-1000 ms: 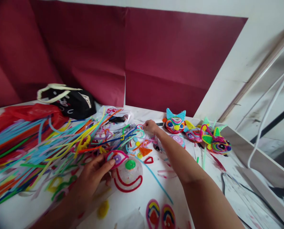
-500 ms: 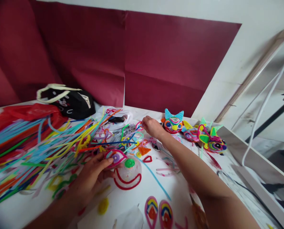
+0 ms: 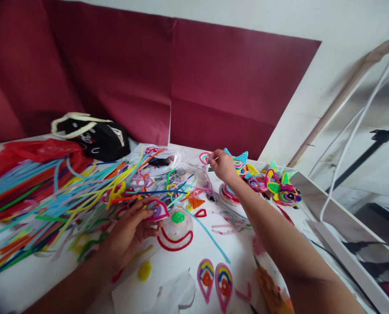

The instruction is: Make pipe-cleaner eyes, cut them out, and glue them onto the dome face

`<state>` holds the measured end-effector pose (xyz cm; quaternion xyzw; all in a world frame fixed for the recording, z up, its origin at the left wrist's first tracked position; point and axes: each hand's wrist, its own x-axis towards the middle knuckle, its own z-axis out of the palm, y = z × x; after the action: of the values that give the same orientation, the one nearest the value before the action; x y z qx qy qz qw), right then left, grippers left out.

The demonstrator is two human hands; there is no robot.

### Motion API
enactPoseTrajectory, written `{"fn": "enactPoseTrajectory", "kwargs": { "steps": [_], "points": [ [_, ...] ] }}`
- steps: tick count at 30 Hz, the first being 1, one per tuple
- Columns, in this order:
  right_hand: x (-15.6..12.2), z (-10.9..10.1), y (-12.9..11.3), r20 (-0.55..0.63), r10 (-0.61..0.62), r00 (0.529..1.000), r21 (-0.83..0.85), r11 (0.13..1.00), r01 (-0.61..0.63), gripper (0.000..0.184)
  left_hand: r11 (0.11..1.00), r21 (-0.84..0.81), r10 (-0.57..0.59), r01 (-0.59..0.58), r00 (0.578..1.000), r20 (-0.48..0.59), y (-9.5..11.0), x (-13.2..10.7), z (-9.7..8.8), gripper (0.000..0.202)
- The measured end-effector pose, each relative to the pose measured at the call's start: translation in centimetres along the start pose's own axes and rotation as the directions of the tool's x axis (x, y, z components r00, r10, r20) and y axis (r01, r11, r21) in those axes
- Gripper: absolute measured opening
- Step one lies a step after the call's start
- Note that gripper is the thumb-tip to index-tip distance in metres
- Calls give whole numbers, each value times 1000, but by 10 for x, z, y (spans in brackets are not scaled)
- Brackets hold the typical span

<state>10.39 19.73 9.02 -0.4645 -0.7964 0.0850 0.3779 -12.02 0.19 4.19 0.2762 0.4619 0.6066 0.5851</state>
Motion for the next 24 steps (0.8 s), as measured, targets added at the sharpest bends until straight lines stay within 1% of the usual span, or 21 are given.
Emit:
{"fn": "enactPoseTrajectory", "kwargs": {
  "steps": [2, 4, 7, 9, 11, 13, 14, 16, 19, 21, 24],
  "points": [
    [-3, -1, -4, 30, 32, 999, 101, 994, -34, 13, 1000, 7, -9, 8, 1000, 30, 1, -1, -1, 33],
    [-12, 2, -15, 87, 18, 996, 194, 980, -34, 14, 1000, 18, -9, 8, 998, 59, 1, -2, -1, 36],
    [-33, 6, -40, 185, -64, 981, 295, 955, 6, 14, 999, 39, -11, 8, 997, 71, 1, -5, 0, 37],
    [-49, 8, -60, 245, -134, 960, 332, 942, 47, 12, 999, 40, -36, 33, 996, 81, 1, -6, 1, 38],
    [-65, 7, -78, 293, -196, 936, 347, 934, 86, 7, 998, 17, -69, 67, 993, 97, 1, -7, 3, 36],
    [-78, 6, -93, 335, -249, 909, 349, 929, 126, 5, 993, -8, -120, 122, 986, 120, 1, -9, 4, 29],
    [-84, 6, -98, 350, -278, 895, 344, 926, 153, 6, 988, -14, -149, 153, 980, 133, 0, -10, 5, 26],
    [-92, 5, -106, 373, -350, 859, 313, 919, 239, 7, 982, 2, -189, 191, 969, 157, -1, -12, 6, 28],
    [-102, 5, -111, 409, -428, 806, 270, 900, 341, 7, 987, 81, -148, 136, 974, 174, -5, -15, 7, 34],
    [-109, 4, -113, 431, -429, 794, 265, 901, 343, 7, 982, 160, -137, 104, 968, 209, -8, -16, 6, 35],
    [-114, 2, -113, 471, -397, 788, 277, 915, 295, 6, 962, 256, -169, 99, 948, 269, -10, -17, 6, 30]
  ]
}}
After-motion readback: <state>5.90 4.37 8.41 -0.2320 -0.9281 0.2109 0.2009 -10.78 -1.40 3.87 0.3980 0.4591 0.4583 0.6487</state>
